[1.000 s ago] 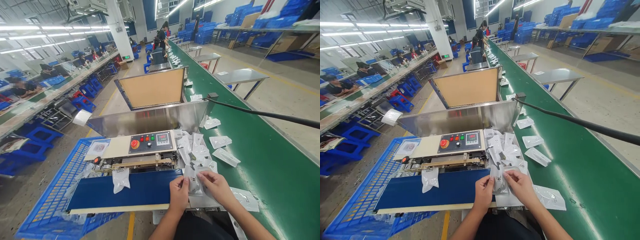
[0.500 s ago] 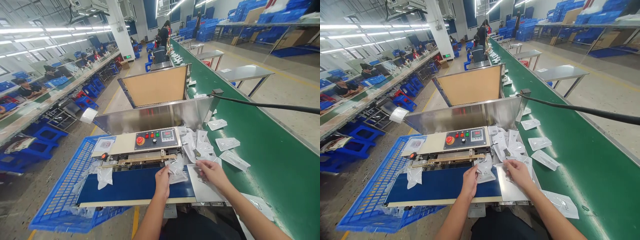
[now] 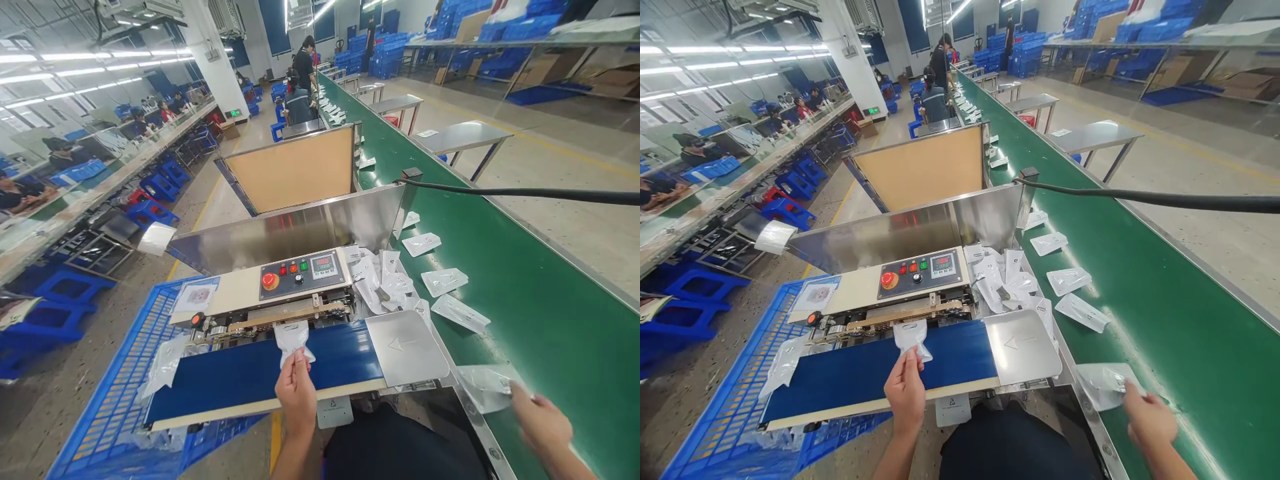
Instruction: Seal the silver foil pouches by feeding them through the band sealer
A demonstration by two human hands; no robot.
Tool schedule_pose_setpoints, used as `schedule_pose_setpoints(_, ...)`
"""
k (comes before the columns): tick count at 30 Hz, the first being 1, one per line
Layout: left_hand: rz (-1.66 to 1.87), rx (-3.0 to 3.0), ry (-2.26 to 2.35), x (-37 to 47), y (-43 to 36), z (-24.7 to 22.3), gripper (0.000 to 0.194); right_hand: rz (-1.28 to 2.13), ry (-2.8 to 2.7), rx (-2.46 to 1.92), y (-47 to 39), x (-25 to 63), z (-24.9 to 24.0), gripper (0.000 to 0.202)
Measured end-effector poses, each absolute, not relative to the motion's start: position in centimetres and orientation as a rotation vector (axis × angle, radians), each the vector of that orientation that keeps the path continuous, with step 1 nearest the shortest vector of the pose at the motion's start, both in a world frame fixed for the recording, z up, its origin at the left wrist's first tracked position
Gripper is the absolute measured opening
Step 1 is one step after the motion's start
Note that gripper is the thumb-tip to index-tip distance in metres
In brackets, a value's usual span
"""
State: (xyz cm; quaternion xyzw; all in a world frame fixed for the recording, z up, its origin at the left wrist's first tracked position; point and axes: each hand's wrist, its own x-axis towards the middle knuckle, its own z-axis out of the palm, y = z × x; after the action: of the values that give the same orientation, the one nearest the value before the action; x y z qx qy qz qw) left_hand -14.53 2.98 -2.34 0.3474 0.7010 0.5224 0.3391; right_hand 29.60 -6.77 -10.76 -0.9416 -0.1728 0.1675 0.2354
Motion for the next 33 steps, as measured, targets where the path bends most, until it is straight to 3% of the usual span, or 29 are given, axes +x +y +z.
schedule_pose_setpoints(3,1.29,1.186,1.616,-11.1,3.9,-1.5,0.054,0.433,-0.367,-2.406,-4.3,29.0,-6.4,0.046)
schedule_pose_setpoints(7,1.15,1.575,1.283,-5.5,4.6,-0.7,0.038,0.306,-0.765,-2.164,-1.1,25.6,0.2,0.052)
schedule_pose_setpoints(11,1.057,1.658,1.092,-1.5,4.6,-0.3,0.04,0.746,-1.101,-1.838,1.4,20.1,3.1,0.054)
schedule_pose_setpoints(18,1.018,1.238,1.248,-2.7,3.2,-1.8,0.063,1.338,-0.886,-1.542,1.9,15.9,0.6,0.069)
schedule_pose_setpoints(27,1.021,0.673,1.452,-3.7,6.9,-5.6,0.051,1.288,-0.775,-1.782,6.8,14.2,-3.2,0.032)
schedule_pose_setpoints(33,1.09,0.606,1.504,-7.1,9.2,-6.4,0.054,1.502,-0.756,-1.654,9.2,10.9,-2.6,0.043)
